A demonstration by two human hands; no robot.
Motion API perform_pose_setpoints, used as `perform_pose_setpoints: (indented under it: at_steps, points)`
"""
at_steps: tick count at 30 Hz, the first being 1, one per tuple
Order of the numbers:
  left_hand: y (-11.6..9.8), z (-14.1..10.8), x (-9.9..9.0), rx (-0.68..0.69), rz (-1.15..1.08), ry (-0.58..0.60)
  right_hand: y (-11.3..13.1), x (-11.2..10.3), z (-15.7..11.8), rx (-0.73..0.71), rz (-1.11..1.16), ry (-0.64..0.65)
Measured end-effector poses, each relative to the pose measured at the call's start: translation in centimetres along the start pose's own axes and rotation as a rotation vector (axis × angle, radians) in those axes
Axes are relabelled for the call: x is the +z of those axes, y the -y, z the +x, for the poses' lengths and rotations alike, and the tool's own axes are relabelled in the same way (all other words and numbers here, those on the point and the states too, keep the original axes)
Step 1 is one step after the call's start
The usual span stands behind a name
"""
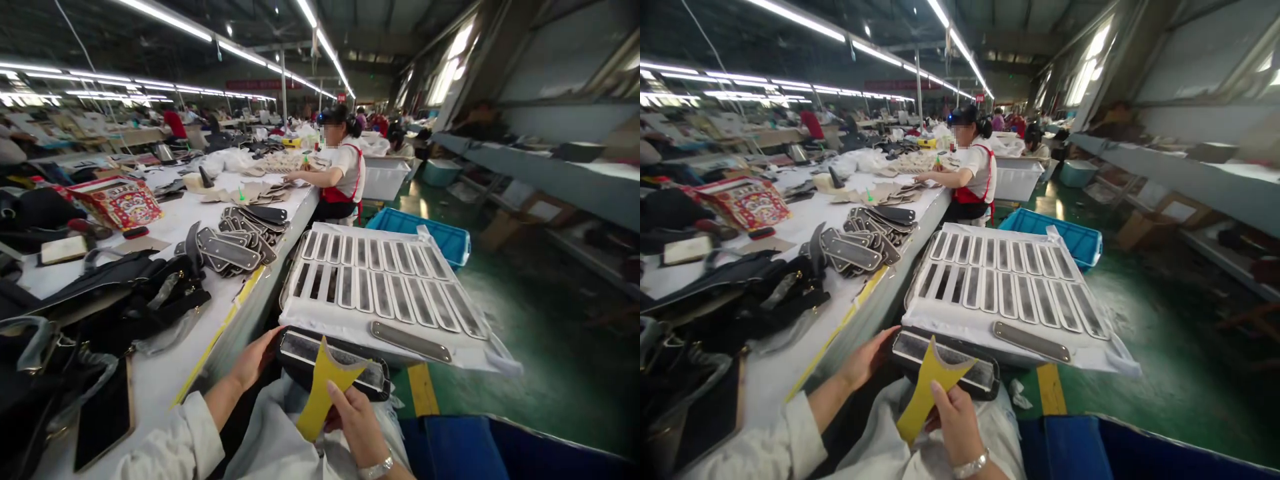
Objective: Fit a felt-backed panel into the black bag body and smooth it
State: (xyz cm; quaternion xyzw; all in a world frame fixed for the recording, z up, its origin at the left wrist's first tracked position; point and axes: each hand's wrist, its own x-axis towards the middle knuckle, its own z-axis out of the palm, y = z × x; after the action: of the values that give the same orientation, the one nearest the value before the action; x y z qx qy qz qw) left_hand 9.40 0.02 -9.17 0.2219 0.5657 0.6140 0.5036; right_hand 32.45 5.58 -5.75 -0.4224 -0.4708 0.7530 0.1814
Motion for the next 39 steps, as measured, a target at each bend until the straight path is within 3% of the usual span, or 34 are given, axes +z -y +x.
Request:
perform_pose_setpoints:
  at_steps: [4,9,12,15,18,21,24,27,32,35,39]
  points:
    - [1.1,-1.1,0.0,-0.015,-0.196,0.041,0.2,-3.5,-1.0,-0.047,0.245,-0.139]
    - [0.8,-1.5,0.5,0.034,-0.122,0.088,0.6,-7.1,-1.7,-0.084,0.522,-0.313]
    - [0.5,-1.7,1.2,0.083,-0.072,0.087,1.9,-8.0,-2.1,-0.066,0.556,-0.319]
    - [0.7,-1.8,1.9,0.109,-0.082,0.066,3.8,-7.2,-2.0,-0.005,0.552,-0.276]
    - [0.9,-1.7,2.5,0.069,-0.149,0.08,5.5,-5.0,-0.9,0.016,0.526,-0.208]
    - [0.9,-1.2,2.3,0.064,-0.124,0.089,6.5,-2.6,0.5,-0.055,0.444,-0.124]
    - [1.0,-0.4,1.6,0.159,0.051,0.048,6.7,-2.1,1.9,-0.175,0.381,-0.068]
    - [1.3,0.3,1.1,0.236,0.179,-0.026,6.6,-4.4,3.0,-0.302,0.176,-0.173]
    - [1.8,0.3,1.4,0.311,0.257,-0.114,4.7,-11.0,4.5,-0.388,-0.464,-0.644]
    - [1.7,0.2,1.5,0.277,0.212,-0.116,2.1,-12.8,5.2,-0.275,-0.421,-0.587]
    - [1.0,-0.2,1.6,0.075,0.032,0.076,-0.4,-12.6,5.3,-0.146,-0.218,-0.463]
